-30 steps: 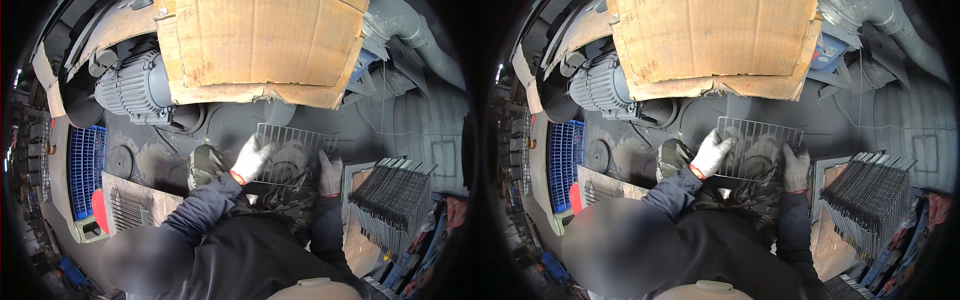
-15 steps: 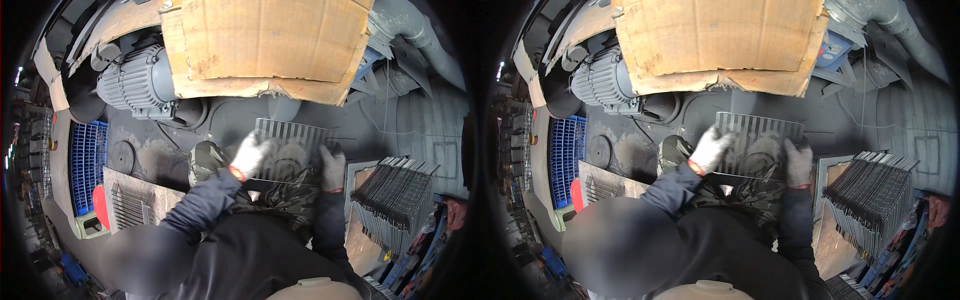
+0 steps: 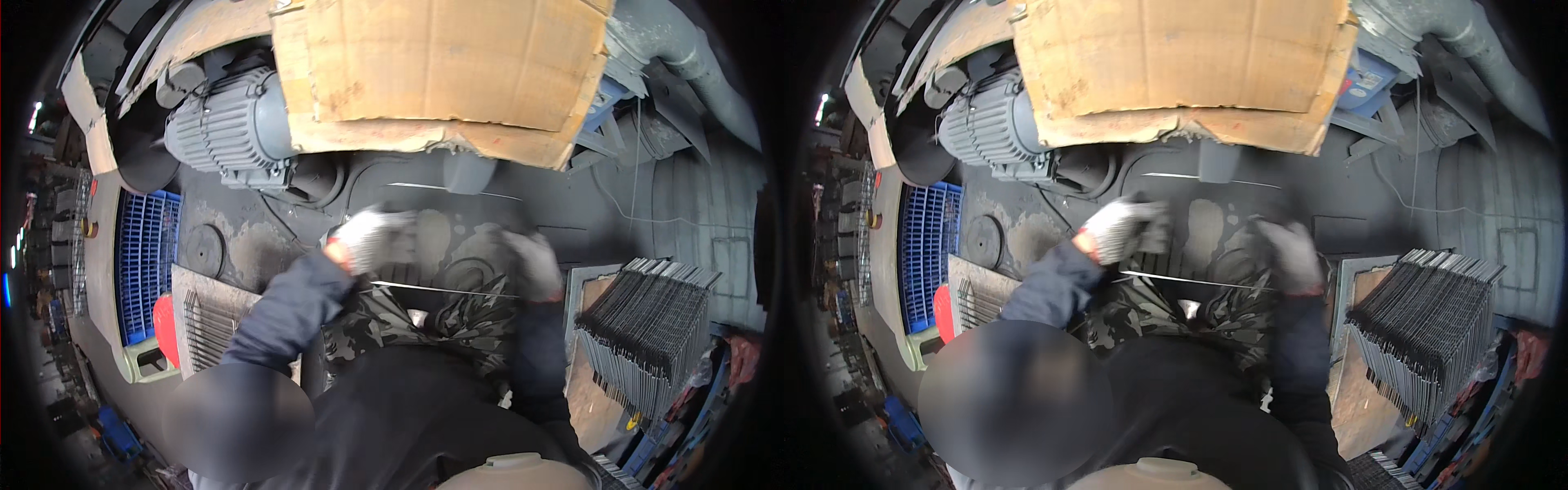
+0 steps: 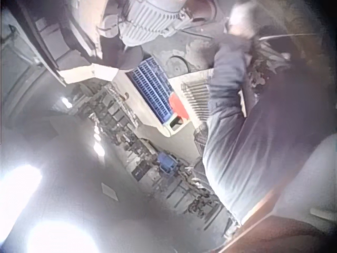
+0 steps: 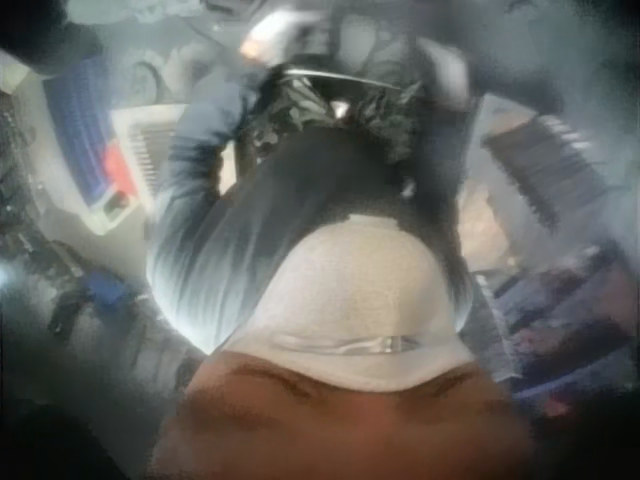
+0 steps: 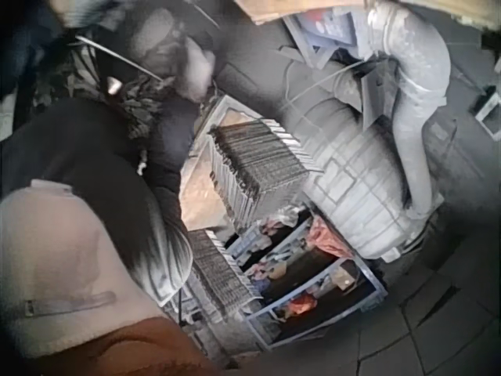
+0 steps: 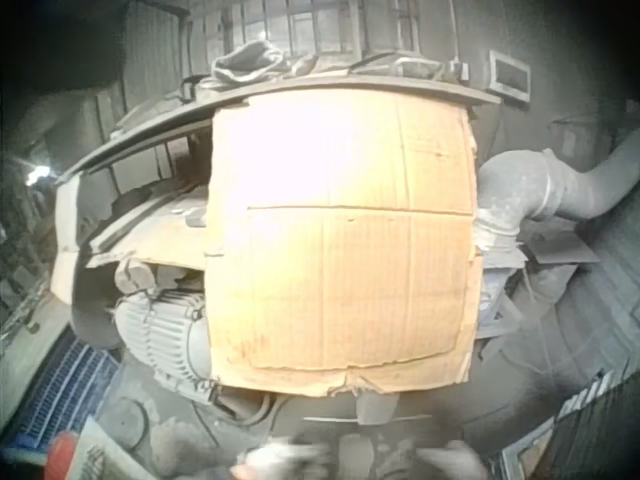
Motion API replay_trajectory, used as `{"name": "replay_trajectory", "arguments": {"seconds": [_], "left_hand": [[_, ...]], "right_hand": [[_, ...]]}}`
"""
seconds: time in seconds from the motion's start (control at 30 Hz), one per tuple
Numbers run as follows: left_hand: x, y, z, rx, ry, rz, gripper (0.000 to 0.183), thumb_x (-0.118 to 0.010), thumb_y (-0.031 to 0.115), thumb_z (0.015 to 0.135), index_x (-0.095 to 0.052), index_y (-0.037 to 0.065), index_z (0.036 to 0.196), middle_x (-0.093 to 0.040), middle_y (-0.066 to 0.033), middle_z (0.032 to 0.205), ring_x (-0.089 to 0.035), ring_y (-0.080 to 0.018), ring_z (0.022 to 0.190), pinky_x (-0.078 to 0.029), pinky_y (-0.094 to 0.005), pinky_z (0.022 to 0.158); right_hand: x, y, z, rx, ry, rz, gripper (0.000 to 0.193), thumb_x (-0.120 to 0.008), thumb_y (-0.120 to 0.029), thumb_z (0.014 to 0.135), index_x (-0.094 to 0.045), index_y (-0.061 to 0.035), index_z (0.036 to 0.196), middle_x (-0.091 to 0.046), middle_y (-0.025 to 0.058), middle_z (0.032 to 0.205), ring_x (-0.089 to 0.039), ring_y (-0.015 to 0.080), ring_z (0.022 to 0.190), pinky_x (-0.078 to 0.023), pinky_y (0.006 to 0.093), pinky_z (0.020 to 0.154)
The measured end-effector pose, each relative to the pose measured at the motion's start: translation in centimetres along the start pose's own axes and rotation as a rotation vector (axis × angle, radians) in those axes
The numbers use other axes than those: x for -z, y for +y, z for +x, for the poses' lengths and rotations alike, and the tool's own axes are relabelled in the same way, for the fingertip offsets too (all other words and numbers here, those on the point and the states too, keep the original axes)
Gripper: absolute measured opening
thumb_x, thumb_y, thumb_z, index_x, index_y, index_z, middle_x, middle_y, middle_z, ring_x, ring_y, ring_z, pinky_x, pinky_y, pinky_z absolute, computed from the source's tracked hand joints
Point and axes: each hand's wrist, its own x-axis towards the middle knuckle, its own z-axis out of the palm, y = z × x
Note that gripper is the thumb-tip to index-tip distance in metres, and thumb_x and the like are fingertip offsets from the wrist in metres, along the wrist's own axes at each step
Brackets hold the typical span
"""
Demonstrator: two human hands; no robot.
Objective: Picking up, inspecting, and stacking or assembling metal wire grids.
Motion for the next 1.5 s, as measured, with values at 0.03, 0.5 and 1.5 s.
{"name": "replay_trajectory", "arguments": {"seconds": [0.03,0.5,1.5], "left_hand": [[-2.6,-0.5,1.2,0.022,-0.085,-0.013,0.029,-0.073,0.016,0.103,-0.064,0.001,0.126,-0.074,-0.0092,0.104,-0.072,-0.0208,0.086,-0.065,-0.0394,0.076],[7.1,0.7,-8.5,-0.218,0.347,0.067,0.015,-0.07,0.017,0.105,-0.065,0.004,0.112,-0.068,-0.002,0.087,-0.067,-0.017,0.066,-0.058,-0.0325,0.058],[-5.6,-8.4,-6.7,-0.656,0.332,0.058,0.025,-0.077,0.012,0.102,-0.061,0.0,0.117,-0.071,-0.0052,0.097,-0.068,-0.0109,0.078,-0.056,-0.0286,0.067]], "right_hand": [[2.0,-1.2,-2.0,0.026,0.02,0.06,0.029,-0.067,-0.016,0.102,-0.075,0.0032,0.122,-0.078,0.0089,0.101,-0.074,0.02,0.086,-0.059,0.0317,0.076],[-7.8,4.9,4.5,-0.09,-0.344,0.07,0.035,-0.07,-0.017,0.105,-0.068,-0.0027,0.137,-0.079,0.008,0.107,-0.076,0.0202,0.085,-0.059,0.031,0.073],[-3.1,6.8,-8.1,0.596,0.27,0.322,0.044,-0.066,0.005,0.101,-0.059,-0.005,0.143,-0.067,0.0121,0.134,-0.062,0.0282,0.13,-0.054,0.0461,0.111]]}}
